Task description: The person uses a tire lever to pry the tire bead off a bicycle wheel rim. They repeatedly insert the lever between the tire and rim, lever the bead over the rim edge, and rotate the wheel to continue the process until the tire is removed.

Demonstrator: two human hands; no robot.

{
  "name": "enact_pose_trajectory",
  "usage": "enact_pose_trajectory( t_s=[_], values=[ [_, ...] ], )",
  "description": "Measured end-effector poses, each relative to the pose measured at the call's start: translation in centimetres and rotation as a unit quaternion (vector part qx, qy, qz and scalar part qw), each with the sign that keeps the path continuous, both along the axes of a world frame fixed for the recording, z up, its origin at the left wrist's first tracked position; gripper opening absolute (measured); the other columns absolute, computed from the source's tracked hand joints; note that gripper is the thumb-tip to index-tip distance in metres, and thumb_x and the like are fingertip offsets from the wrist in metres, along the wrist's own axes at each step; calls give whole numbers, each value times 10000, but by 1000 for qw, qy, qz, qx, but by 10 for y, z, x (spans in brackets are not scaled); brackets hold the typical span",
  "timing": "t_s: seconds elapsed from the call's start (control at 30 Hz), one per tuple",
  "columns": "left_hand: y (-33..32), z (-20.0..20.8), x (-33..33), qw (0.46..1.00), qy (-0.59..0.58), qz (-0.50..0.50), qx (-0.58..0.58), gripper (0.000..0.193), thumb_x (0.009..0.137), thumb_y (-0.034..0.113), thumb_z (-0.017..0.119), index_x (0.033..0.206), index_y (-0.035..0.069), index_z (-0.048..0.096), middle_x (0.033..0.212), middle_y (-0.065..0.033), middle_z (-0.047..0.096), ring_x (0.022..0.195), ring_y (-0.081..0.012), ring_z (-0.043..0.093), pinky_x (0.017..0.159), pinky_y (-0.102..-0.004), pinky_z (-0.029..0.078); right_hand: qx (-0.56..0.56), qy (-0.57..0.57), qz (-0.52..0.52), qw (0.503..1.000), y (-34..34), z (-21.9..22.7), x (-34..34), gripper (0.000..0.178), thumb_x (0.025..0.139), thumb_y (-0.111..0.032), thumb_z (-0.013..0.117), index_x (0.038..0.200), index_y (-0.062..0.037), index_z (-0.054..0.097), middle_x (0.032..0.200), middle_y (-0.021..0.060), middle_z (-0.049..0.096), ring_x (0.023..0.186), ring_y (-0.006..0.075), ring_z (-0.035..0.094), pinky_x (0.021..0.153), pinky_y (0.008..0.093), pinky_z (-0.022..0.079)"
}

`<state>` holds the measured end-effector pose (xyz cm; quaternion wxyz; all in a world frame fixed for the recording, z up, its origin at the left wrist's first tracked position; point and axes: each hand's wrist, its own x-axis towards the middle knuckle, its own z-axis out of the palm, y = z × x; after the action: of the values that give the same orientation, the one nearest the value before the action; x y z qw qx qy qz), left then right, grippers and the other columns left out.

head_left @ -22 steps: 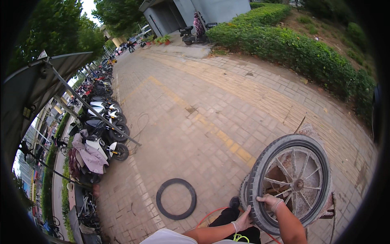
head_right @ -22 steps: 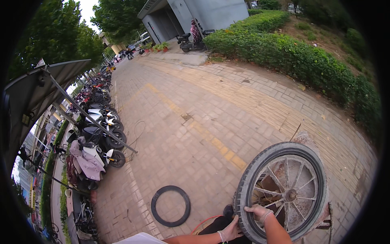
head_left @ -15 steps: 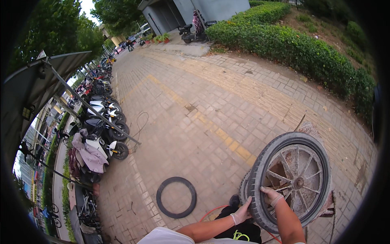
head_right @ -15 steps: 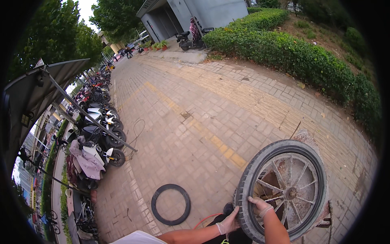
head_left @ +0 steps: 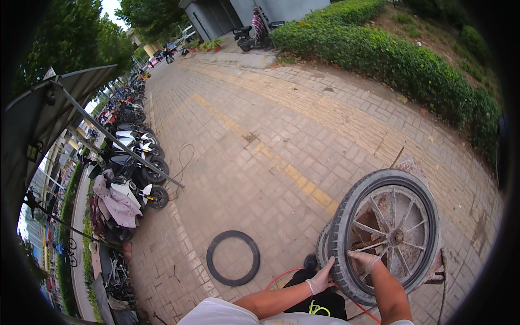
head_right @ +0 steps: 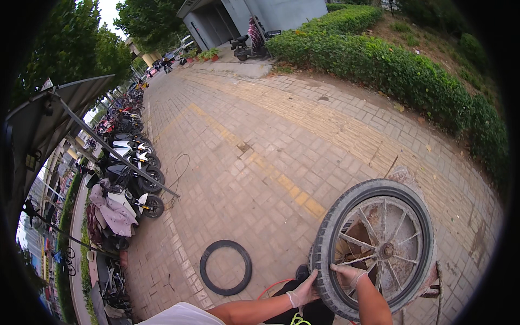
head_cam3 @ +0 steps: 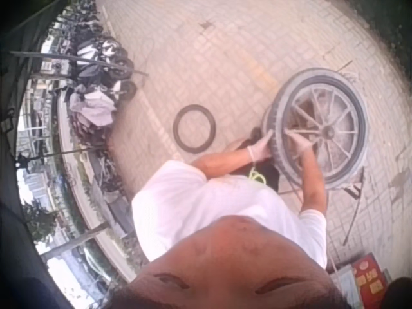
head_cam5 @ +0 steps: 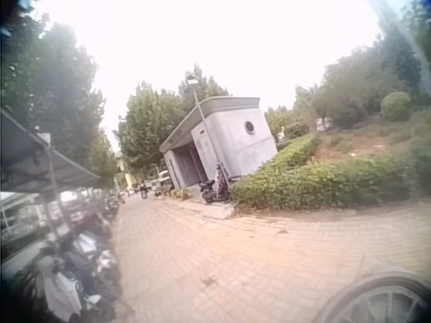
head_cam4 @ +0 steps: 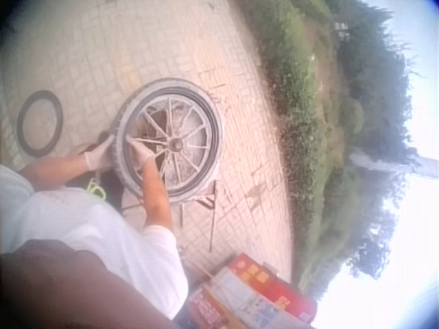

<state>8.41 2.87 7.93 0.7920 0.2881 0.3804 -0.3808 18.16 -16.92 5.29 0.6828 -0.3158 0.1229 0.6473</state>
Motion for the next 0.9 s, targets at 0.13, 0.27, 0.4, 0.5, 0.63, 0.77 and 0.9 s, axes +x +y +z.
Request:
enact_pose_trajectory(
  t_s=[0.13, 0.27, 0.4, 0.5, 0.63, 0.77, 0.9],
  values=[
    [-1, 1, -1, 1000, 2, -3, 1, 988, 808, 791, 590, 1496, 112, 385, 1483, -120, 464, 1374, -262, 426, 1172, -452, 290, 25, -44, -62, 997, 10, 3, 8, 800, 868, -553, 695, 1437, -36, 474, 1402, 141, 584, 1275, 312, 560, 1105, 500, 402],
    [1, -6, 3, 1000, 21, -2, -3, 959, 811, 781, 599, 1477, 115, 415, 1459, -106, 493, 1362, -257, 440, 1161, -443, 310, -23, -16, 8, 1000, 10, 6, 8, 764, 882, -525, 693, 1426, -30, 487, 1392, 143, 592, 1264, 312, 570, 1098, 501, 409],
    [5, -5, 12, 999, 20, 21, -35, 921, 816, 766, 609, 1461, 128, 448, 1429, -94, 527, 1346, -253, 459, 1143, -444, 332, -25, -7, 25, 999, 2, 7, 2, 656, 936, -438, 662, 1413, -18, 499, 1367, 143, 611, 1235, 298, 592, 1101, 473, 416],
    [8, 3, 19, 1000, -12, 8, -6, 927, 816, 773, 601, 1460, 124, 454, 1425, -95, 535, 1327, -254, 479, 1120, -463, 345, -37, -19, 23, 999, -1, 7, -3, 677, 916, -456, 681, 1413, -30, 506, 1363, 133, 617, 1237, 303, 592, 1095, 495, 414],
    [14, 12, 34, 998, -47, -15, 43, 963, 805, 799, 588, 1449, 94, 460, 1418, -104, 534, 1302, -262, 494, 1109, -493, 340, -30, 4, -52, 998, 3, 11, -6, 625, 934, -417, 672, 1387, -11, 528, 1337, 133, 633, 1212, 298, 608, 1083, 483, 427],
    [24, 11, 37, 997, -47, -18, 58, 982, 794, 816, 578, 1457, 102, 447, 1454, -102, 490, 1340, -269, 443, 1132, -505, 311, -82, -61, -66, 993, 16, 27, -6, 540, 940, -357, 682, 1316, 19, 584, 1267, 148, 666, 1150, 303, 642, 1036, 470, 470],
    [10, 9, 4, 999, -25, 27, -8, 1056, 779, 863, 524, 1534, 149, 334, 1553, -83, 378, 1414, -282, 358, 1160, -531, 239, -128, -77, -135, 979, 31, 46, -3, 472, 930, -308, 705, 1246, 34, 631, 1180, 155, 697, 1055, 313, 676, 973, 467, 507]
  ],
)
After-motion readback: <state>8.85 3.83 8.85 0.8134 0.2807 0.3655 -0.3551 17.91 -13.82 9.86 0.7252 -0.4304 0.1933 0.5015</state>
